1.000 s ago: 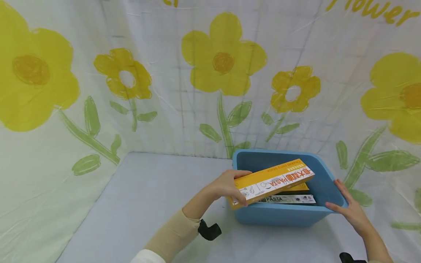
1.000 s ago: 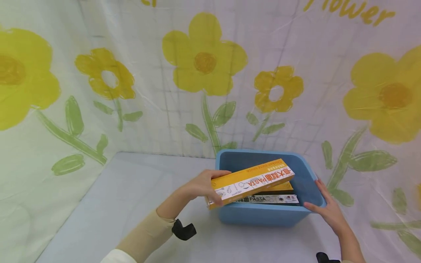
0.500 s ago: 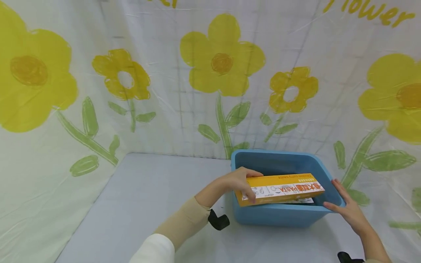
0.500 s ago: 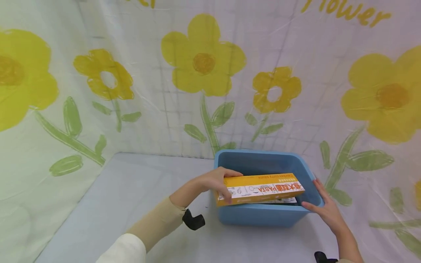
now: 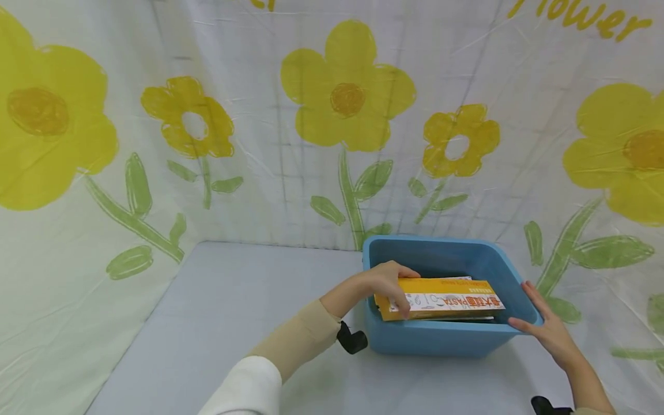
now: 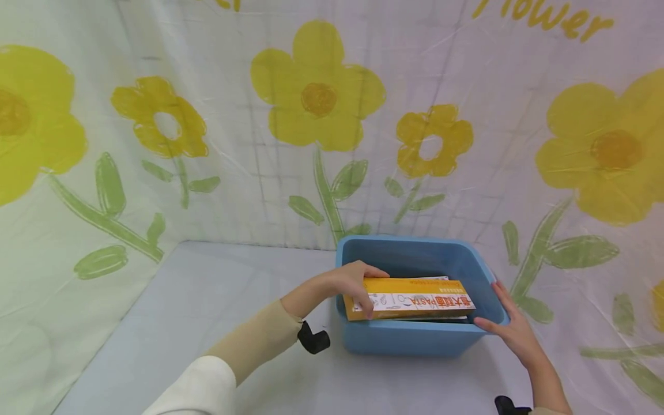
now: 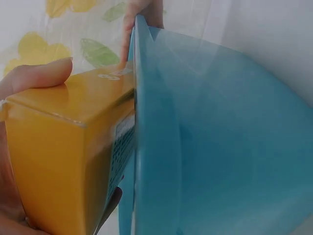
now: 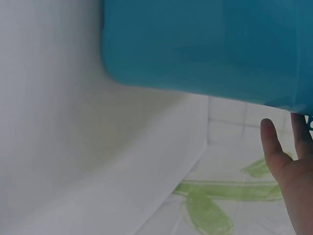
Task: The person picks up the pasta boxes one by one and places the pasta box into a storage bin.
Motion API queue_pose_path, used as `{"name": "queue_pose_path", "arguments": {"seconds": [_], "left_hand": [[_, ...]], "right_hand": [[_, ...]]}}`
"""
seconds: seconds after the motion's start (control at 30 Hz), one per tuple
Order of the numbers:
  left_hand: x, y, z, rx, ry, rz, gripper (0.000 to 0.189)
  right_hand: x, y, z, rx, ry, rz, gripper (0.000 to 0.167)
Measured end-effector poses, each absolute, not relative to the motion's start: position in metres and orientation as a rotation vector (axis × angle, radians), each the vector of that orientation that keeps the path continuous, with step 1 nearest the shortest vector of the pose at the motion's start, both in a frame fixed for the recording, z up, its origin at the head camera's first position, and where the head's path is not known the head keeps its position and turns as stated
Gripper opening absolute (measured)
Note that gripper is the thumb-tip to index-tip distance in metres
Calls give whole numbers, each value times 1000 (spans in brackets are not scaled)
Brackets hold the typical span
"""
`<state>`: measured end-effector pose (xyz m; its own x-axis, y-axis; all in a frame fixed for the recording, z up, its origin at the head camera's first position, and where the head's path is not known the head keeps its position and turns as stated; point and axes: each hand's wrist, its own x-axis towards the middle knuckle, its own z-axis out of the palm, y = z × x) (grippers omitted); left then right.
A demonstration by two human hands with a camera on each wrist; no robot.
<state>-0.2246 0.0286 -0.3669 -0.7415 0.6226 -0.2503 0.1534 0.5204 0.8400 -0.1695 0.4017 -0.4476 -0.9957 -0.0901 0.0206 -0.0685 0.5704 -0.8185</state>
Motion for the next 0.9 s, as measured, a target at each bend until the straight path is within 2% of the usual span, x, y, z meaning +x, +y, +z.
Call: {"name": "queue_pose_path", "arguments": {"seconds": [0.3, 0.63, 0.9], "left_hand": [[-241, 46, -360, 709, 2210, 1041, 85], [-243, 56, -372, 576, 2221, 1004, 83], [-244, 58, -374, 599, 2203, 994, 82]], "right_hand": [[-170, 406, -447, -183, 2769, -1483, 88], [-168, 402, -448, -137, 2748, -1477, 89], [-168, 400, -447, -109, 2755, -1445, 90]]}}
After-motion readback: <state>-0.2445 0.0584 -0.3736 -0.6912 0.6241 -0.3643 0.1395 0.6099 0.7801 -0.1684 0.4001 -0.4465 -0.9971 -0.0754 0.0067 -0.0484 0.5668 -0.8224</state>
